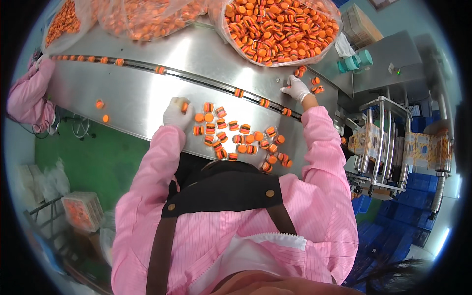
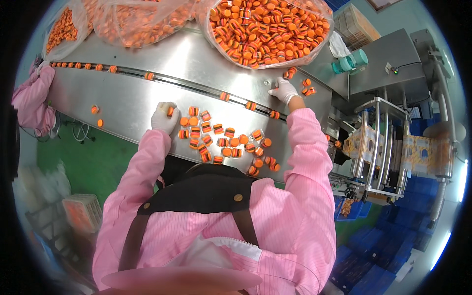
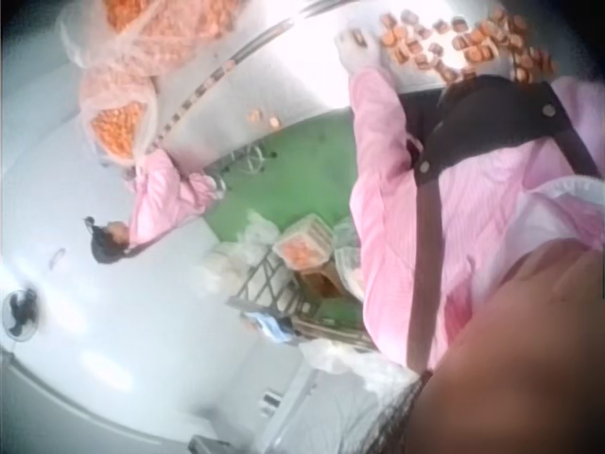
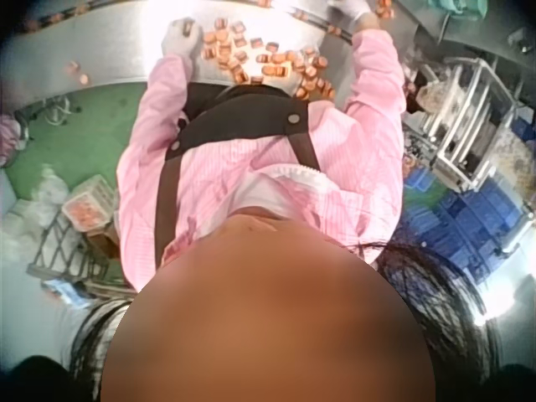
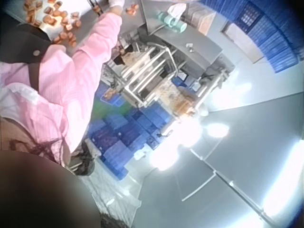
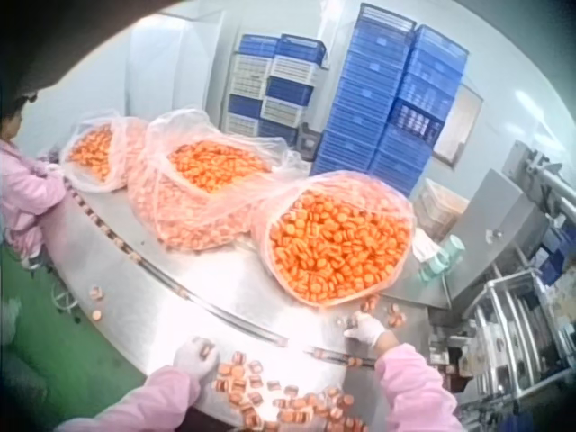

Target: The person places small, orange, cylindrical candies onto a moving conveyor belt in a factory setting. They pick up the candies from a pile on the metal table and arrange them in a single file line on the belt. The person wears white gloves and a pink uniform while performing this repetitive assembly task.

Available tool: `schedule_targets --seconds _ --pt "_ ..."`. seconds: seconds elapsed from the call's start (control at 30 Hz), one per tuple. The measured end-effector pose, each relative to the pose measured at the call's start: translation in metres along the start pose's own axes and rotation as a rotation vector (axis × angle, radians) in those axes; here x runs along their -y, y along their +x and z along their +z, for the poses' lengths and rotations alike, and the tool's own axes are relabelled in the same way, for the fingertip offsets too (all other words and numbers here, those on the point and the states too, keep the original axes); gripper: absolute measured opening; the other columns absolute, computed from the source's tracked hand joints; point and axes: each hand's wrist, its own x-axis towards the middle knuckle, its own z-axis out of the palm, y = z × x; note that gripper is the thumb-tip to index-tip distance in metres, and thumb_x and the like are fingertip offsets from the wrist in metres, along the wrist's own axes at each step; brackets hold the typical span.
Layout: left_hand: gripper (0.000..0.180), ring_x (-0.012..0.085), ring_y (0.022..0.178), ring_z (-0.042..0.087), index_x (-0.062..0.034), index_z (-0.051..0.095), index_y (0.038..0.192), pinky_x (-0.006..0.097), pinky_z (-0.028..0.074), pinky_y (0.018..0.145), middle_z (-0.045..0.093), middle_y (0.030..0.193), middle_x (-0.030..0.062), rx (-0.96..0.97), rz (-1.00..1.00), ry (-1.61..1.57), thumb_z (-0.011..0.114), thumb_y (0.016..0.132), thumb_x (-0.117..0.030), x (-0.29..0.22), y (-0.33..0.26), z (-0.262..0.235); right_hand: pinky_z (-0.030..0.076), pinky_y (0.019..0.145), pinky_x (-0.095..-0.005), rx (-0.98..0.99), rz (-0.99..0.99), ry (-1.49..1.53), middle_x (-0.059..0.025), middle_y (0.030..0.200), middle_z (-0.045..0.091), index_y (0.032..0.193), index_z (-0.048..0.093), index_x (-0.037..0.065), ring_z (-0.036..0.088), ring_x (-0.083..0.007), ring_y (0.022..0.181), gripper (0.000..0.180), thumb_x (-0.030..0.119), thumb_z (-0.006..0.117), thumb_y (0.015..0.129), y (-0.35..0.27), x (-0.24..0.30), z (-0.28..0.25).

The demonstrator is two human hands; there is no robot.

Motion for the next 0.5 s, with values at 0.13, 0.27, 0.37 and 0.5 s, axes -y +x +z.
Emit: schedule_targets --seconds 0.13,0.27,0.37,0.5 --pt "0.015 0.0266 0.085 0.063 -0.0126 0.066 0.094 0.036 0.051 0.077 0.059 0.095 0.0080 0.003 -0.014 -0.024 0.065 0.082 -0.022 -0.003 -0.001 -0.001 0.050 0.081 -0.0367 -0.101 0.026 0.114 -0.0178 0.097 0.064 0.110 0.054 0.004 0.065 -0.0287 0.088 0.043 0.029 0.071 0.078 -0.010 -0.015 0.005" --pt "0.015 0.0265 0.086 0.063 -0.0128 0.066 0.094 0.037 0.051 0.077 0.060 0.095 0.0079 0.015 -0.019 -0.008 0.065 0.082 -0.022 -0.004 -0.001 -0.001 0.052 0.073 -0.0293 -0.106 0.069 0.731 -0.0107 0.097 0.062 0.112 0.053 0.004 0.066 -0.0179 0.080 0.030 0.014 0.062 0.085 -0.016 -0.026 0.012" --pt "0.018 0.0285 0.086 0.063 -0.0119 0.065 0.095 0.038 0.051 0.078 0.060 0.098 0.0091 0.014 -0.017 -0.001 0.063 0.082 -0.024 -0.003 -0.001 0.001 0.053 0.069 -0.0250 -0.022 -0.089 1.159 -0.0079 0.101 0.060 0.112 0.053 0.005 0.064 -0.0135 0.076 0.023 0.005 0.055 0.090 -0.033 0.003 0.022" --pt "0.020 0.0296 0.086 0.063 -0.0112 0.065 0.096 0.039 0.050 0.078 0.060 0.100 0.0095 0.019 -0.013 0.003 0.063 0.082 -0.026 0.000 0.000 0.000 0.053 0.072 -0.0240 0.212 -0.093 1.034 -0.0040 0.093 0.061 0.115 0.054 0.005 0.062 -0.0112 0.078 0.024 0.014 0.056 0.092 -0.063 0.058 0.025"
